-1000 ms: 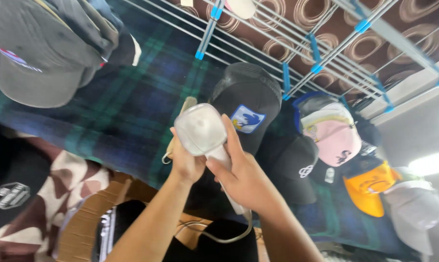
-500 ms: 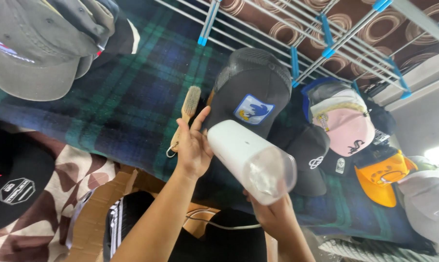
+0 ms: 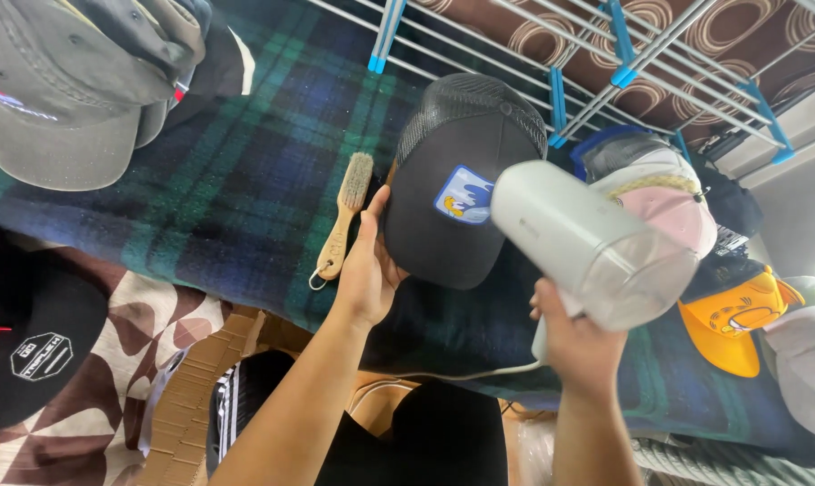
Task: Cleaning and steaming a black trucker cap using a brush and a handheld steamer to remove lint and shape the hat.
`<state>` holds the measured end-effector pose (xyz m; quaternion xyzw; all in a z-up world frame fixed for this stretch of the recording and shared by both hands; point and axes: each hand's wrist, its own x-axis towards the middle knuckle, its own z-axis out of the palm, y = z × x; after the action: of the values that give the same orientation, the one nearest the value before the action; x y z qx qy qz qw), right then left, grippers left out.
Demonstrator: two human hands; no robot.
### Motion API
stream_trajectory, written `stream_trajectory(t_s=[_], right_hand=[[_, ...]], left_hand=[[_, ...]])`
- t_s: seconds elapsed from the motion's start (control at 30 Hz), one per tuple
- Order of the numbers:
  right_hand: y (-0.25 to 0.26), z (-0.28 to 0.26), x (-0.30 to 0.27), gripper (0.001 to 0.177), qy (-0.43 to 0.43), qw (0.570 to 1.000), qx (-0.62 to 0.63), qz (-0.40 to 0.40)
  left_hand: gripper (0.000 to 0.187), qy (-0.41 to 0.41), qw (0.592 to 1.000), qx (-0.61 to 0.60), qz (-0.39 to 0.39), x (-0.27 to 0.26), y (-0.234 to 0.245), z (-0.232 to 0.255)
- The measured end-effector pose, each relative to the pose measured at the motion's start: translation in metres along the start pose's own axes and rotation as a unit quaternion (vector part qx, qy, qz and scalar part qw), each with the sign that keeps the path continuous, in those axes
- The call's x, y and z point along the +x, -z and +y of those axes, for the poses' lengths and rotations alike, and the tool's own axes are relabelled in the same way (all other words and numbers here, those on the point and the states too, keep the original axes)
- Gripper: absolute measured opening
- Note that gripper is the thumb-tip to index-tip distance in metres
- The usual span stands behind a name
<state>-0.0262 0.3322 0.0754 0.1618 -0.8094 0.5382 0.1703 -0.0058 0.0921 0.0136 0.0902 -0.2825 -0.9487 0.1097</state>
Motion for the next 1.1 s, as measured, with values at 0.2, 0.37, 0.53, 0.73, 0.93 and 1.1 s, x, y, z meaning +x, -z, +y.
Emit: stream_trajectory(t_s=[0.2,0.37,0.53,0.73,0.93,1.1], right_hand=[[0.008,-0.079,0.034,0.024,0.017,0.990,-0.121,-0.077],[0.017,-0.077,0.060,0.037,-0.037,0.987,-0.116,-0.101],[0.009,-0.143,0.087,0.042,0.015,0.894,-0.391,-0.218],[-0.014,-0.159,0.119,0.064,0.254,0.661,-0.640,-0.298],[-0.078,-0.203,0.114,0.068,0.421,0.437,-0.770,-0.198],[-0.138,-0.221,0.115,0.057,0.465,0.414,-0.754,-0.210]], left_hand=[[0.061,-0.020,0.999,-0.016,-0.026,0.007,0.009,-0.006],[0.066,0.009,1.000,0.003,-0.005,0.002,0.004,0.004],[0.074,-0.017,0.999,0.002,-0.031,0.003,0.010,-0.001],[0.064,0.015,0.999,-0.007,-0.032,-0.003,0.005,0.013],[0.067,0.053,0.999,0.002,-0.005,-0.006,0.011,0.022],[0.074,0.007,0.999,-0.011,-0.031,0.002,0.019,0.011]])
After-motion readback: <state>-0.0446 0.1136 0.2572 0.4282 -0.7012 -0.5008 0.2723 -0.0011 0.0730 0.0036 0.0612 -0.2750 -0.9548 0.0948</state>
